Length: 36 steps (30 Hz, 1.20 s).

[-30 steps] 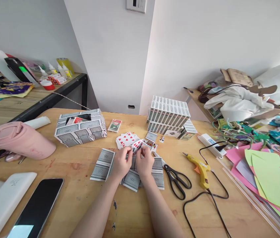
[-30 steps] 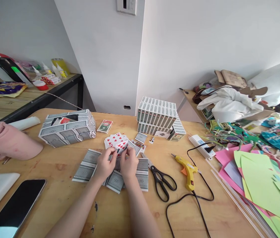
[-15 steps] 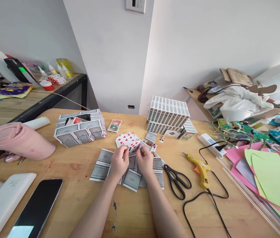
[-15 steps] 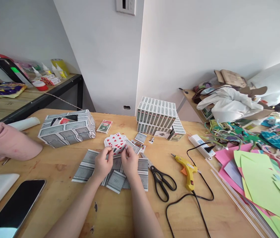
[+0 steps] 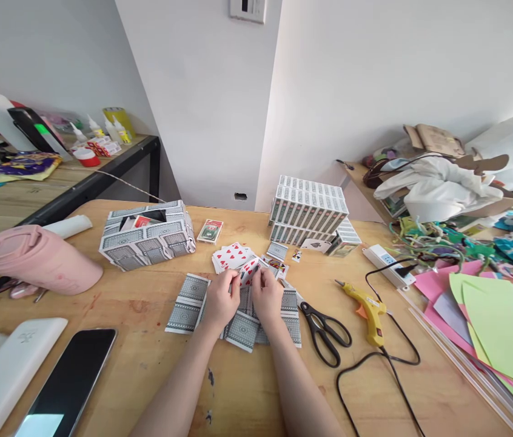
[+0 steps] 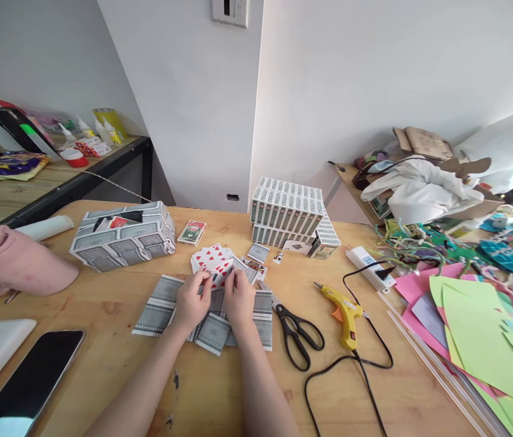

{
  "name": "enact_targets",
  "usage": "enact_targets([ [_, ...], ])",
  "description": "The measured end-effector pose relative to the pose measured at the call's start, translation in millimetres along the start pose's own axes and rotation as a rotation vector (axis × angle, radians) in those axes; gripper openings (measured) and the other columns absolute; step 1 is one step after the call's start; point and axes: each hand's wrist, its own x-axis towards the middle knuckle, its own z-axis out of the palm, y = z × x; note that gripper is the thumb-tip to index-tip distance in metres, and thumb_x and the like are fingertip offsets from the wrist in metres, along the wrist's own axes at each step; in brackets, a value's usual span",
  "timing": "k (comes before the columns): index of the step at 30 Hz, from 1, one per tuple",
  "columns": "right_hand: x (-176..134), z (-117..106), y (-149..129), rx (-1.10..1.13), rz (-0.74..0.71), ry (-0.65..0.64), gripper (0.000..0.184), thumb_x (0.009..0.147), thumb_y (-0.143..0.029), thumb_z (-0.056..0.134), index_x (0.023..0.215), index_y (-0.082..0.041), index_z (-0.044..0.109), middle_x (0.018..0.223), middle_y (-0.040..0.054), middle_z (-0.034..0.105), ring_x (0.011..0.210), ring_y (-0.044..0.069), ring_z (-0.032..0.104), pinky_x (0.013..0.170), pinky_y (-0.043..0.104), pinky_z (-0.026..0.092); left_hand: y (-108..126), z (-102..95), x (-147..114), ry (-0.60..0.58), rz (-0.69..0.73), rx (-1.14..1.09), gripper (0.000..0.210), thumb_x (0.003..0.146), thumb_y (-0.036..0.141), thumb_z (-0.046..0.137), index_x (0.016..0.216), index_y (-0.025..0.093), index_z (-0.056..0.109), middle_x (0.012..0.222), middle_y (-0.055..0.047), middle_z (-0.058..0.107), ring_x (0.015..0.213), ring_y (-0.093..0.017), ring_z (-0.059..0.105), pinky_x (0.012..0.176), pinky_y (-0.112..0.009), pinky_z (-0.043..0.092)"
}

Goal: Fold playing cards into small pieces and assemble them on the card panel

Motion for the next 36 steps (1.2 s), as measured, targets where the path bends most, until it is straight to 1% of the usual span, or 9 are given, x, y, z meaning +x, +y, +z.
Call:
enact_targets([
  [2,0.1,-0.3,0.3,-0.022,-0.011,0.020,0.028,0.083,-0.036,0.040,0.065,-0.020,0.055,0.050,-0.0023,0.048,0.045,0.011,0.040,0.049,0.022,0.030,1.9,-0.1,-0.1,-0.004,0.020,0.001,0.011,0.084,0.019,0.041,0.077,0.019,0.049,0.066,-0.002,0.058,0.064,-0.015,0.057,0.062,-0.023,0.042],
  [4,0.5,-0.4,0.1,-0.010,-0.016,0.036,0.028,0.083,-0.035,0.040,0.069,-0.020,0.058,0.050,-0.0021,0.048,0.045,0.012,0.041,0.049,0.022,0.031,2.7,0.0,-0.2,0.002,0.033,0.004,0.010,0.083,0.018,0.041,0.077,0.019,0.049,0.067,-0.002,0.058,0.065,-0.015,0.057,0.063,-0.023,0.042],
  [6,1.0,-0.3,-0.2,0.039,-0.018,0.033,0.026,0.084,-0.034,0.039,0.083,-0.019,0.061,0.053,-0.0015,0.051,0.045,0.012,0.042,0.048,0.022,0.033,2.3,0.3,-0.2,0.013,0.041,0.012,0.009,0.083,0.018,0.041,0.078,0.019,0.049,0.068,-0.002,0.059,0.065,-0.015,0.058,0.062,-0.023,0.043],
  [8,1.6,-0.2,-0.3,0.079,-0.029,0.025,0.029,0.084,-0.033,0.038,0.097,-0.018,0.060,0.058,-0.0003,0.056,0.047,0.012,0.046,0.049,0.022,0.036,1.3,0.7,-0.3,0.023,0.060,0.023,0.009,0.083,0.017,0.041,0.079,0.019,0.049,0.068,-0.002,0.059,0.065,-0.014,0.058,0.062,-0.024,0.043],
  [10,2.1,-0.3,-0.3,0.086,-0.052,0.031,0.031,0.084,-0.032,0.038,0.102,-0.016,0.059,0.065,0.0016,0.060,0.051,0.013,0.050,0.052,0.022,0.039,0.6,1.1,-0.5,0.035,0.089,0.030,0.009,0.084,0.017,0.042,0.080,0.019,0.049,0.069,-0.002,0.059,0.065,-0.014,0.058,0.061,-0.024,0.043],
  [14,2.0,-0.6,0.3,0.056,-0.079,0.072,0.031,0.085,-0.031,0.038,0.098,-0.015,0.061,0.069,0.0033,0.063,0.056,0.013,0.054,0.055,0.023,0.042,0.5,2.0,-1.0,0.041,0.136,0.033,0.008,0.084,0.016,0.043,0.081,0.019,0.049,0.071,-0.003,0.060,0.068,-0.015,0.059,0.061,-0.024,0.043],
  [21,-0.4,-0.3,-0.3,-0.015,-0.056,0.124,0.030,0.085,-0.031,0.038,0.095,-0.014,0.061,0.071,0.0044,0.065,0.055,0.013,0.055,0.056,0.023,0.042,2.9,3.0,-1.9,0.003,0.184,0.054,0.010,0.084,0.014,0.042,0.079,0.018,0.049,0.070,-0.003,0.059,0.066,-0.015,0.057,0.060,-0.024,0.042],
  [29,-1.0,-1.2,-3.5,-0.030,-0.023,0.161,0.030,0.086,-0.033,0.038,0.090,-0.016,0.063,0.070,0.0042,0.067,0.057,0.014,0.059,0.057,0.022,0.042,6.8,2.3,-1.0,-0.033,0.214,0.052,0.011,0.084,0.013,0.040,0.080,0.018,0.050,0.072,-0.003,0.060,0.068,-0.015,0.056,0.062,-0.025,0.042],
  [36,-0.4,-0.2,-0.4,0.003,-0.006,0.184,0.029,0.084,-0.034,0.041,0.088,-0.016,0.064,0.069,0.0038,0.067,0.060,0.014,0.060,0.059,0.023,0.042,7.0,2.6,-2.6,-0.057,0.228,0.068,0.013,0.084,0.012,0.040,0.080,0.018,0.051,0.072,-0.004,0.059,0.069,-0.015,0.056,0.063,-0.025,0.042],
])
